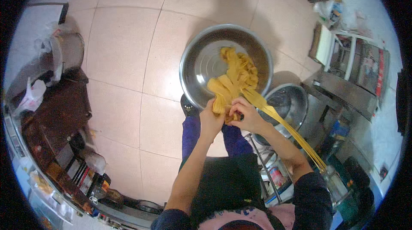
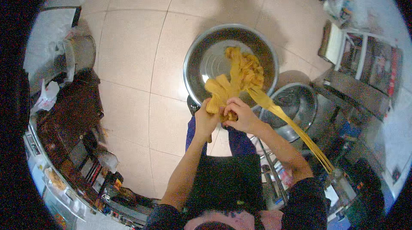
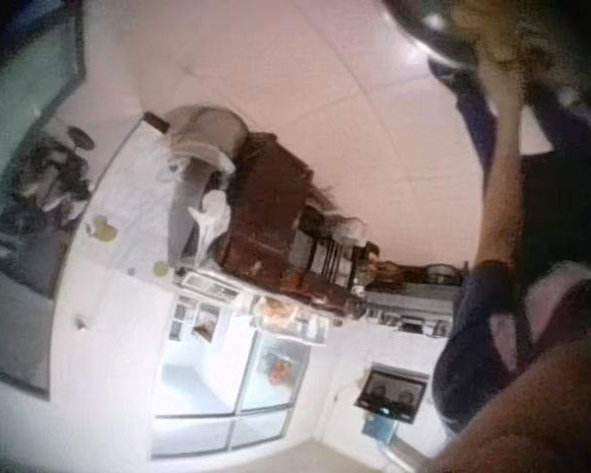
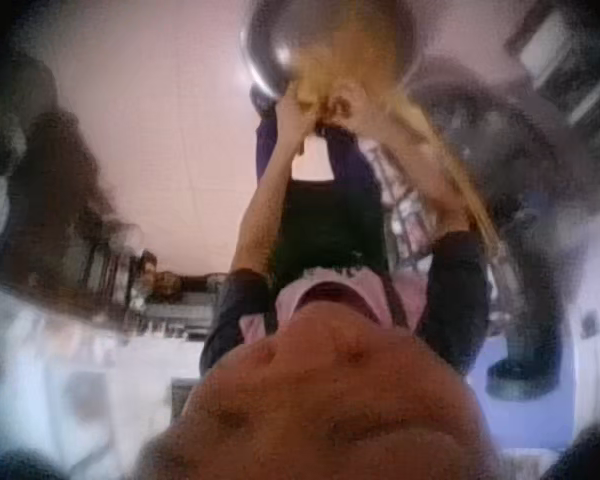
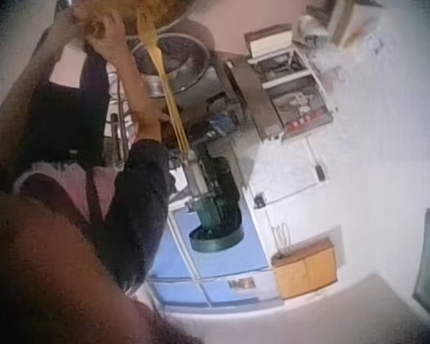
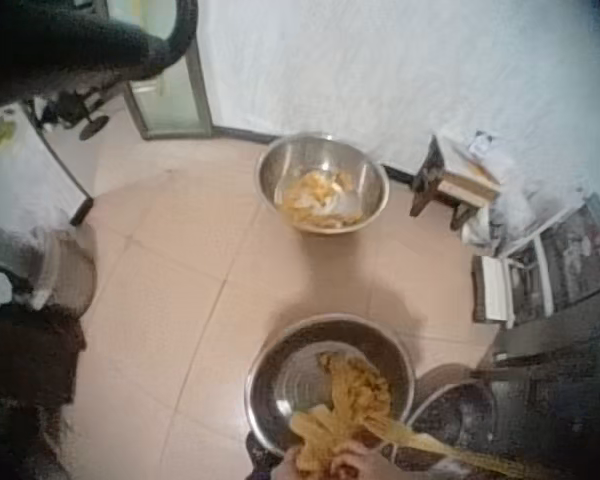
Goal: The person mixes dough by hand in a large bowl, feeds it into a noodle-making machine, and gathers the resulting long noodle strands into metal basins.
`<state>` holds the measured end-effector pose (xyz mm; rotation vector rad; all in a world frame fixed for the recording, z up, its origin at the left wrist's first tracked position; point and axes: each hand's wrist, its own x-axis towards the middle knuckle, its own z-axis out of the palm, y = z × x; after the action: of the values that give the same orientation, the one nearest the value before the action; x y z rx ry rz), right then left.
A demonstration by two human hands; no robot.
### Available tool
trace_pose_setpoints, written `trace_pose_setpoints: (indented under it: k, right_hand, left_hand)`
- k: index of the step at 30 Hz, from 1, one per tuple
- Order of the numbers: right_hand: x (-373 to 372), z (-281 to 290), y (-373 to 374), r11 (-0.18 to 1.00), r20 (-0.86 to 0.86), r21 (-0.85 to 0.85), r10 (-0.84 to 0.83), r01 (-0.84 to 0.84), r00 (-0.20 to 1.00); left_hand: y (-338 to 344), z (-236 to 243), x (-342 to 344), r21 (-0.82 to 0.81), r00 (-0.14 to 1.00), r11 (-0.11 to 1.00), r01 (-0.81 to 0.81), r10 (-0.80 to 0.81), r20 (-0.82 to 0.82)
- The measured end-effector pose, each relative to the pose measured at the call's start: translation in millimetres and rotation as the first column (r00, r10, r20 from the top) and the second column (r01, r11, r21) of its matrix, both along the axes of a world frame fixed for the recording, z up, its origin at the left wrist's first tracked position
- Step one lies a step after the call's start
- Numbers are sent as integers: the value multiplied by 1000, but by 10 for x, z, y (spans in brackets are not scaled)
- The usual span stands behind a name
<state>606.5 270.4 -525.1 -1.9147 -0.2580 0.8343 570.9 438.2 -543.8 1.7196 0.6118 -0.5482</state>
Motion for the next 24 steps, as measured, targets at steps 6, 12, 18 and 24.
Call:
trace_pose_setpoints:
  k: [6, 12, 18, 24]
  right_hand:
    - [-51, 1145, -617, 878, 115, 51, -479, 476, 870]
    - [-317, 1272, -1776, 603, 374, -220, -674, 767, 637]
    - [70, 2391, -1743, 755, 901, -192, -117, 627, 417]
    - [149, 4690, -1597, 768, 977, -78, -66, 635, 201]
  left_hand:
    - [201, 1336, 52, -213, 994, 974, -76, 90, 57]
    - [808, 2591, -13, -313, 978, 928, -204, 207, -24]
    - [850, 3983, 104, -152, 951, 973, 175, -127, 282]
    - [1415, 5436, 133, -93, 484, 991, -92, 126, 866]
